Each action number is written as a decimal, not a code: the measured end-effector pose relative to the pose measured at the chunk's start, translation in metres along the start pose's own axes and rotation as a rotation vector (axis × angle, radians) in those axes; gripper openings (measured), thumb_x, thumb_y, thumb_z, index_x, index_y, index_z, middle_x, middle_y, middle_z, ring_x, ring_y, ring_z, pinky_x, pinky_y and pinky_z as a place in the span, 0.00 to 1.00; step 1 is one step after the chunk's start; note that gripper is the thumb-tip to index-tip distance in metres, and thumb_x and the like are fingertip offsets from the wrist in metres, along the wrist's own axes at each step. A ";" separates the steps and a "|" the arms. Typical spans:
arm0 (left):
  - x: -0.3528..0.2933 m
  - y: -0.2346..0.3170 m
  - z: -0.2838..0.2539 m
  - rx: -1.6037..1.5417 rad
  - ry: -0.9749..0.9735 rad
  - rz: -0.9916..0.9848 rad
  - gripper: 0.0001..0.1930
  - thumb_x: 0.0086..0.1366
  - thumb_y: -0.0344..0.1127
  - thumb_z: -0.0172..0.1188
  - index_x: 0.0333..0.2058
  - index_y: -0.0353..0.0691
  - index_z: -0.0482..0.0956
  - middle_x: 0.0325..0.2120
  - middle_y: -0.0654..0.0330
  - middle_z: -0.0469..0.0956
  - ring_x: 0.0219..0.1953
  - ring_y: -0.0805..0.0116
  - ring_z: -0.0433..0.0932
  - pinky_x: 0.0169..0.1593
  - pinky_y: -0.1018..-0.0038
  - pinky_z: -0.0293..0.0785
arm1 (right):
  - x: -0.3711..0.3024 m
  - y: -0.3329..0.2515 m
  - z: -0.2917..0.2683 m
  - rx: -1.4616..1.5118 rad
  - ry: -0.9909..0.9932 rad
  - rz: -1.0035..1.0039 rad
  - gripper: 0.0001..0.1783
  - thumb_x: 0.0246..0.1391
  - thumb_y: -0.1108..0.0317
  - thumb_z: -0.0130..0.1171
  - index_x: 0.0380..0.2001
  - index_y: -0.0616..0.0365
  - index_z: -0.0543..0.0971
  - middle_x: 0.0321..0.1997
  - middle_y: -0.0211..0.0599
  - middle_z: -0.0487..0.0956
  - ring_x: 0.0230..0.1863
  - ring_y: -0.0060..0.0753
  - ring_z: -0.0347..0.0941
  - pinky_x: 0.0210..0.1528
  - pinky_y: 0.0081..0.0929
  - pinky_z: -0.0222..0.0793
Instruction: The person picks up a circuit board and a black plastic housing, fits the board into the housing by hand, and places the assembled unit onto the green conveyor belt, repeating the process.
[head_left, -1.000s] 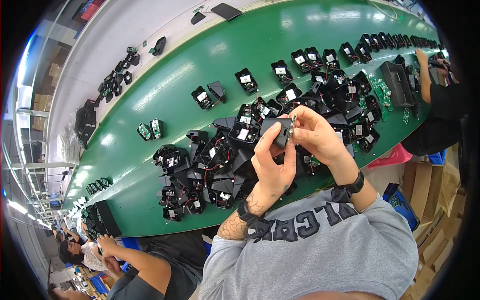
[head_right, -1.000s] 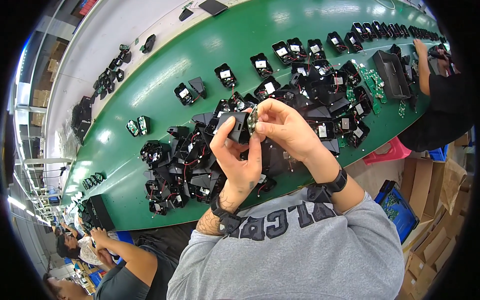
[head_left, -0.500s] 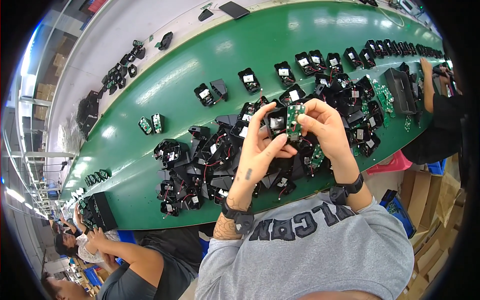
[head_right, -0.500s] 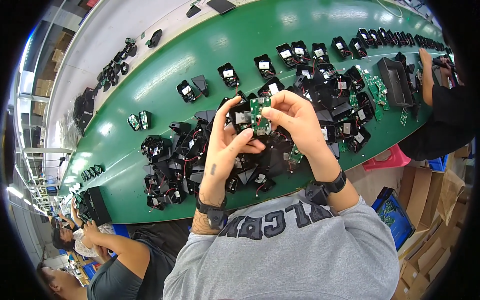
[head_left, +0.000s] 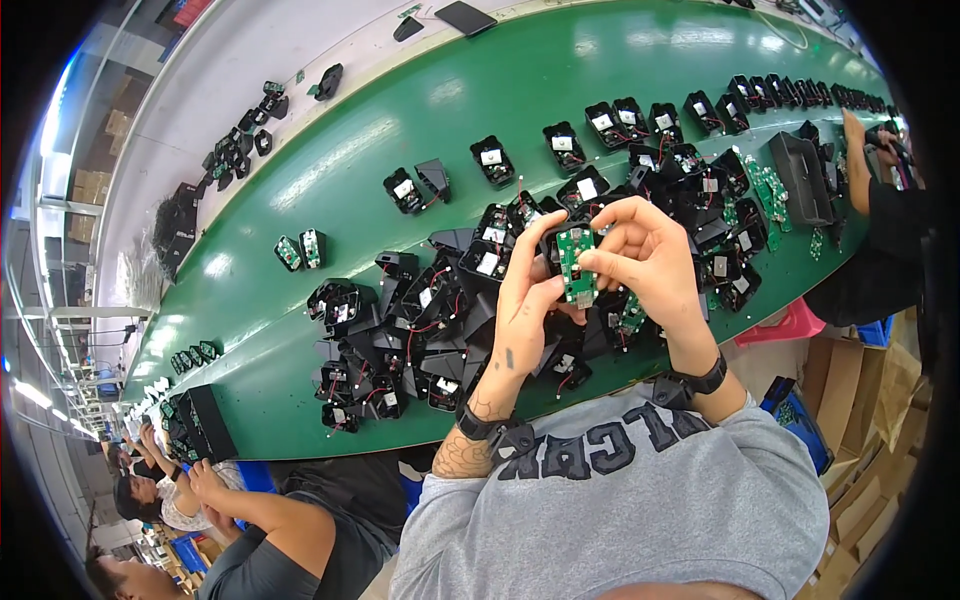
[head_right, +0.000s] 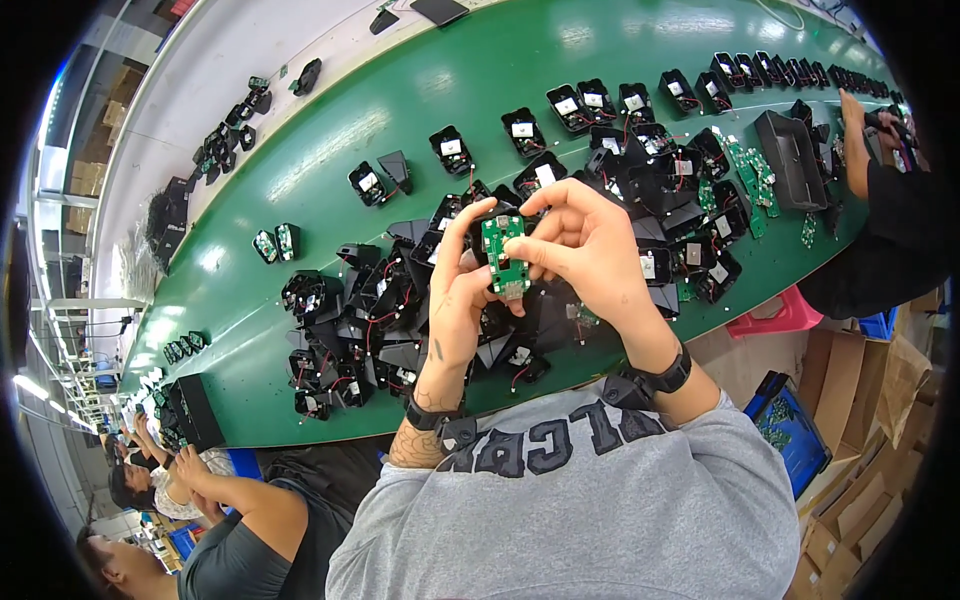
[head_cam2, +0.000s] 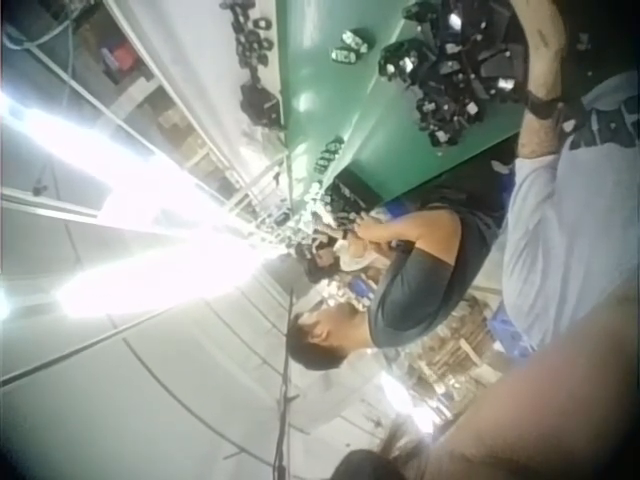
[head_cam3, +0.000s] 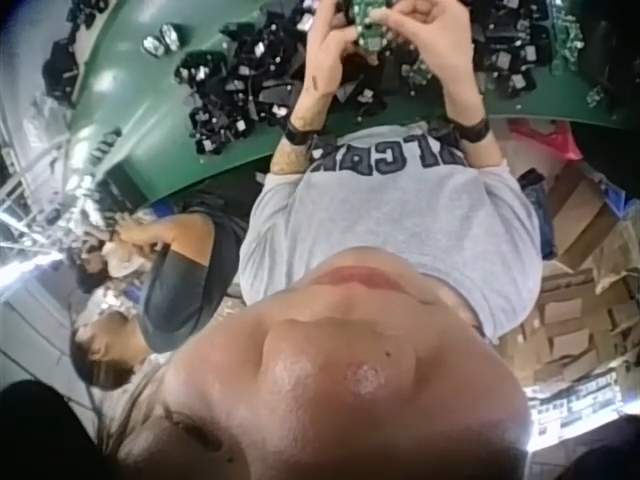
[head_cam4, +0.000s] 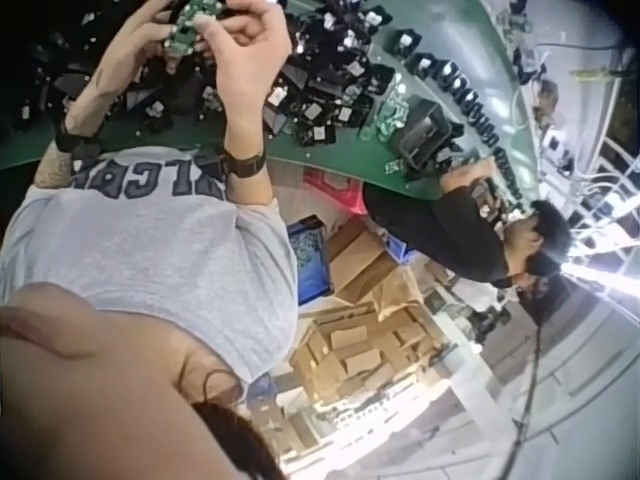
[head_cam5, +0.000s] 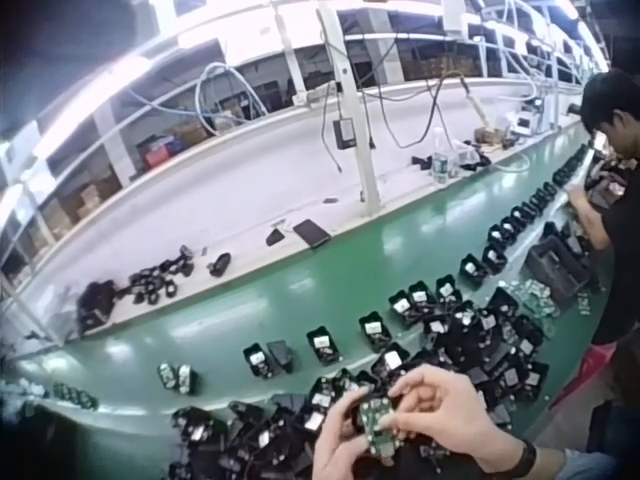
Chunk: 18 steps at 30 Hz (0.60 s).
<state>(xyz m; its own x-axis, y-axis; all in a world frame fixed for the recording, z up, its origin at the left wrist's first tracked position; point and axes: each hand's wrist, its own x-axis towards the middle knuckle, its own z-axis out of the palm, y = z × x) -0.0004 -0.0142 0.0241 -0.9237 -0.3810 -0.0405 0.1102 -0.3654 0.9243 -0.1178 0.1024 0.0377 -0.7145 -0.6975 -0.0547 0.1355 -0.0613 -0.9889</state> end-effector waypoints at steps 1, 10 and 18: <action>0.000 -0.001 -0.003 -0.066 -0.034 0.025 0.29 0.61 0.27 0.43 0.63 0.46 0.56 0.38 0.56 0.75 0.32 0.74 0.75 0.31 0.79 0.75 | 0.001 0.000 0.000 -0.003 0.007 -0.030 0.15 0.45 0.78 0.66 0.37 0.63 0.73 0.21 0.32 0.78 0.22 0.16 0.74 0.22 0.11 0.66; -0.004 0.001 0.007 0.065 -0.026 -0.024 0.36 0.64 0.24 0.51 0.67 0.46 0.46 0.39 0.59 0.72 0.28 0.77 0.70 0.30 0.80 0.70 | 0.011 0.012 -0.009 -0.311 -0.003 -0.341 0.19 0.43 0.78 0.66 0.42 0.62 0.75 0.37 0.34 0.79 0.33 0.16 0.73 0.31 0.14 0.67; -0.005 0.004 0.008 -0.046 -0.186 -0.136 0.40 0.66 0.26 0.47 0.68 0.54 0.32 0.36 0.52 0.72 0.24 0.77 0.67 0.26 0.79 0.70 | 0.011 0.008 -0.017 0.133 -0.266 0.101 0.21 0.47 0.79 0.61 0.48 0.63 0.74 0.45 0.36 0.78 0.38 0.20 0.74 0.30 0.16 0.71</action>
<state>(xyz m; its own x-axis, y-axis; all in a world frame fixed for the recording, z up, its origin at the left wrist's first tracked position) 0.0018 -0.0073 0.0311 -0.9825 -0.1641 -0.0886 -0.0070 -0.4423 0.8968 -0.1367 0.1063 0.0269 -0.4905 -0.8662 -0.0959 0.2977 -0.0631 -0.9526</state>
